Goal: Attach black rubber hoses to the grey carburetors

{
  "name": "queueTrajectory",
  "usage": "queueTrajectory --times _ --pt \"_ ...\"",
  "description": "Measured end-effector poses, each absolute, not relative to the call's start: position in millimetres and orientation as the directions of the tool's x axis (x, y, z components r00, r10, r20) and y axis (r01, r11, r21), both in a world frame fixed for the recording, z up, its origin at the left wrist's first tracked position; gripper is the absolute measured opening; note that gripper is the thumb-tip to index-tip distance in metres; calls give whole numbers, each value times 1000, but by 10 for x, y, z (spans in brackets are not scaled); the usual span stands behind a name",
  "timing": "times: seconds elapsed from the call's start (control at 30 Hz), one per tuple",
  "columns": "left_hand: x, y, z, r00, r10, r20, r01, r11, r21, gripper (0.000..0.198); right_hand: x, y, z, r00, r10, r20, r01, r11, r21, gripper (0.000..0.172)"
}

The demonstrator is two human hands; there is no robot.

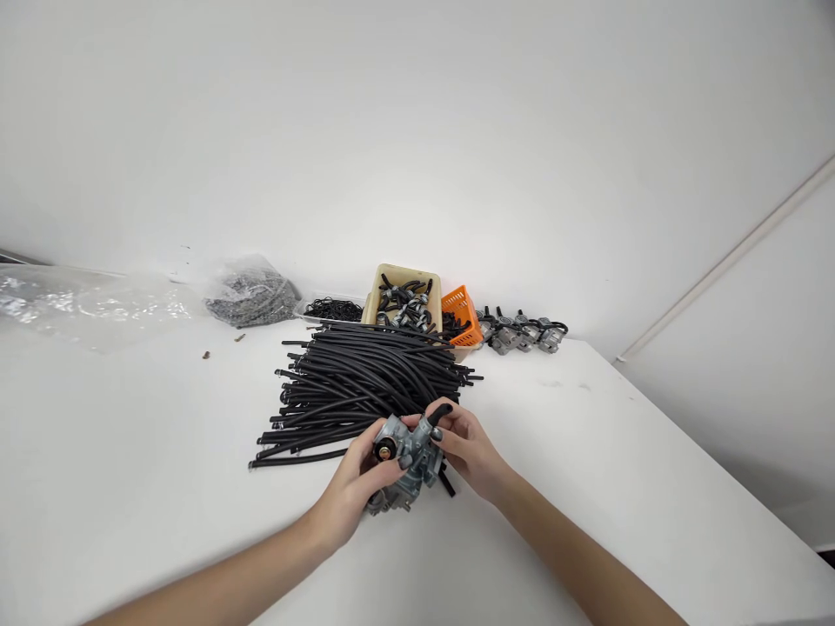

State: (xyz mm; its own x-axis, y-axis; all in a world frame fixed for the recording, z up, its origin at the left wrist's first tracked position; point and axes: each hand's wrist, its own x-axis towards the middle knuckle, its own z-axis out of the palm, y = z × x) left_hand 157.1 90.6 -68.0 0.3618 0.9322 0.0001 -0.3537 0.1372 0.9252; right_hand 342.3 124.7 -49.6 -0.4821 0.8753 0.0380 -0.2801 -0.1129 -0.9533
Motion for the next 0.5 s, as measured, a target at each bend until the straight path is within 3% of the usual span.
queueTrajectory --times 0.5 --pt "1583 902 -651 337 940 -59 -366 189 911 46 3431 1239 -496 -475 879 45 -325 -127 -937 33"
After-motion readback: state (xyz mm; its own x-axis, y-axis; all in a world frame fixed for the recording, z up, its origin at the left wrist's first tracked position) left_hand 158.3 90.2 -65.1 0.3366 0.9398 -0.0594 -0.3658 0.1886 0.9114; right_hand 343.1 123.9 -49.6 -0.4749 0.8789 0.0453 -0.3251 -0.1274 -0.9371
